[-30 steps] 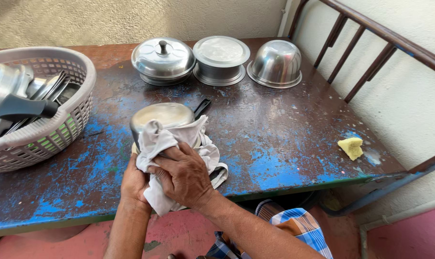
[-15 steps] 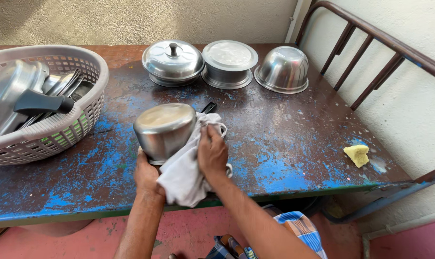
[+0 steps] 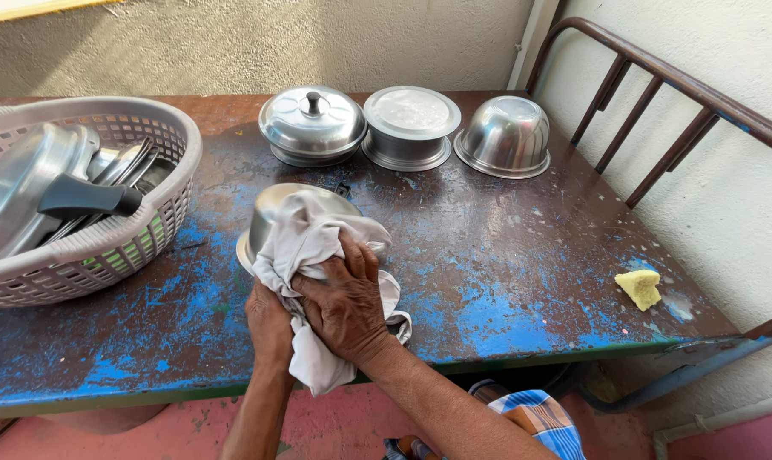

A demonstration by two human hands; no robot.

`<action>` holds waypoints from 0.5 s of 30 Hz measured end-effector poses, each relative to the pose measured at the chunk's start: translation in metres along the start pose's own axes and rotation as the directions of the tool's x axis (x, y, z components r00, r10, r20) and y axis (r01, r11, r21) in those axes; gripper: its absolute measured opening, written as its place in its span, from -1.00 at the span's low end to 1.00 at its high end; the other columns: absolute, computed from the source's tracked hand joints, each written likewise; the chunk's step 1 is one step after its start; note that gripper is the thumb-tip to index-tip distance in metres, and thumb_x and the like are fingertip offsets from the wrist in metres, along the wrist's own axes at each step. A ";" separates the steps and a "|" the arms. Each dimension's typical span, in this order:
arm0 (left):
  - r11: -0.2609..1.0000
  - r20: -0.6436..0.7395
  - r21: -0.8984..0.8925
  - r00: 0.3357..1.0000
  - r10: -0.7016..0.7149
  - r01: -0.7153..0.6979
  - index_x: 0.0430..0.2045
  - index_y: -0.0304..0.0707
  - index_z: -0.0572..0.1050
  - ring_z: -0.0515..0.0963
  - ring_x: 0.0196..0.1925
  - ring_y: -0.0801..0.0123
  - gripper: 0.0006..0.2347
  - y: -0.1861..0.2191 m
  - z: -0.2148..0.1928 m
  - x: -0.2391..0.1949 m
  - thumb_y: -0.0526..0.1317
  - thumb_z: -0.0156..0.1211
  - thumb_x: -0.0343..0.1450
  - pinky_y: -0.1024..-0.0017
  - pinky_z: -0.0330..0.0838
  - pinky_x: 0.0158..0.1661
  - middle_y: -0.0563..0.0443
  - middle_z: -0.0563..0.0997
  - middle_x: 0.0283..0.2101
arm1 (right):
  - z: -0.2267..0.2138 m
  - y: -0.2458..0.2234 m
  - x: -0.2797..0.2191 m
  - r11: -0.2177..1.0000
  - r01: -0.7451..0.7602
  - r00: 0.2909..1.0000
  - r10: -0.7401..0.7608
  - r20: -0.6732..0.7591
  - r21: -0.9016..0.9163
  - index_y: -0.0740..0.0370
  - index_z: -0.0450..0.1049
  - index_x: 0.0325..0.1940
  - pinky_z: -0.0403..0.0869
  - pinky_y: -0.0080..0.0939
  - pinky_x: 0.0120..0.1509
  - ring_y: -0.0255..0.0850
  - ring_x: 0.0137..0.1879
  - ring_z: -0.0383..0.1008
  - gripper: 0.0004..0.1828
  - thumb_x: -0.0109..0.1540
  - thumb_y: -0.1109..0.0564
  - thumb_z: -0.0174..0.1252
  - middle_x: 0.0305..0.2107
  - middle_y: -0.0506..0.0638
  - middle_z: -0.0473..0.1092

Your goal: The person wipes stainless steel pots, pans, and lids using a cloth.

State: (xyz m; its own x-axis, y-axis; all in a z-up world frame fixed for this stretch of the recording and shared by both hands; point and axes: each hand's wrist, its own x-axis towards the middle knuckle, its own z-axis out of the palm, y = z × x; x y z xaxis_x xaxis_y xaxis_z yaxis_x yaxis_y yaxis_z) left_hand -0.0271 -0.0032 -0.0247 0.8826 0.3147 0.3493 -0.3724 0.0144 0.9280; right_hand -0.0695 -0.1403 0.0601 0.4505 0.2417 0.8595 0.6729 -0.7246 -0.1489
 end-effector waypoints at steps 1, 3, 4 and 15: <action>0.993 0.020 -0.118 1.000 0.002 0.000 -0.02 -0.32 0.49 0.56 -0.23 0.53 -0.67 0.006 0.003 -0.003 -0.13 -0.26 0.61 0.48 0.47 -0.24 0.03 0.64 -0.20 | -0.002 -0.001 0.003 0.999 0.025 1.000 -0.026 -0.015 -0.039 0.05 0.66 -0.03 0.04 0.27 0.57 0.32 0.45 0.18 -0.72 0.22 0.04 0.19 0.23 0.19 0.32; 0.999 0.043 0.022 0.998 0.044 -0.045 -0.18 -0.36 0.52 0.49 -0.30 0.54 -0.66 0.018 0.008 -0.006 -0.11 -0.23 0.64 0.45 0.43 -0.28 0.01 0.59 -0.31 | -0.003 0.001 0.008 0.998 -0.027 0.998 0.024 -0.066 -0.049 0.10 0.63 0.04 0.01 0.25 0.60 0.32 0.47 0.17 -0.69 0.26 0.03 0.17 0.23 0.24 0.31; 0.993 0.056 0.091 0.996 0.064 -0.069 -0.25 -0.38 0.53 0.46 -0.33 0.54 -0.64 0.024 0.010 -0.006 -0.09 -0.21 0.65 0.44 0.41 -0.30 0.00 0.57 -0.37 | -0.004 0.004 0.012 0.997 -0.053 0.995 0.048 -0.092 -0.053 0.12 0.62 0.08 0.00 0.23 0.62 0.32 0.48 0.16 -0.67 0.27 0.03 0.16 0.23 0.27 0.30; 0.946 0.209 0.265 0.969 0.131 -0.185 -0.31 -0.44 0.49 0.50 -0.49 0.36 -0.65 0.062 0.025 0.002 -0.11 -0.19 0.61 0.23 0.43 -0.37 -0.12 0.60 -0.49 | -0.007 0.025 0.140 0.902 -0.417 0.800 0.423 0.426 -0.114 0.08 0.67 -0.17 0.44 0.00 0.29 0.05 0.05 0.53 -0.69 0.18 0.00 0.05 -0.12 0.09 0.56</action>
State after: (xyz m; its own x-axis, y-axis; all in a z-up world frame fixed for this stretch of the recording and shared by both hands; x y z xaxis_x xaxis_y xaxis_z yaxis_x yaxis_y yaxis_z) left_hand -0.0417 -0.0252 0.0369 0.8665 0.1086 0.4872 -0.4396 -0.2963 0.8479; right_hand 0.0063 -0.1292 0.1807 0.8950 0.1619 0.4156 0.3526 -0.8276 -0.4368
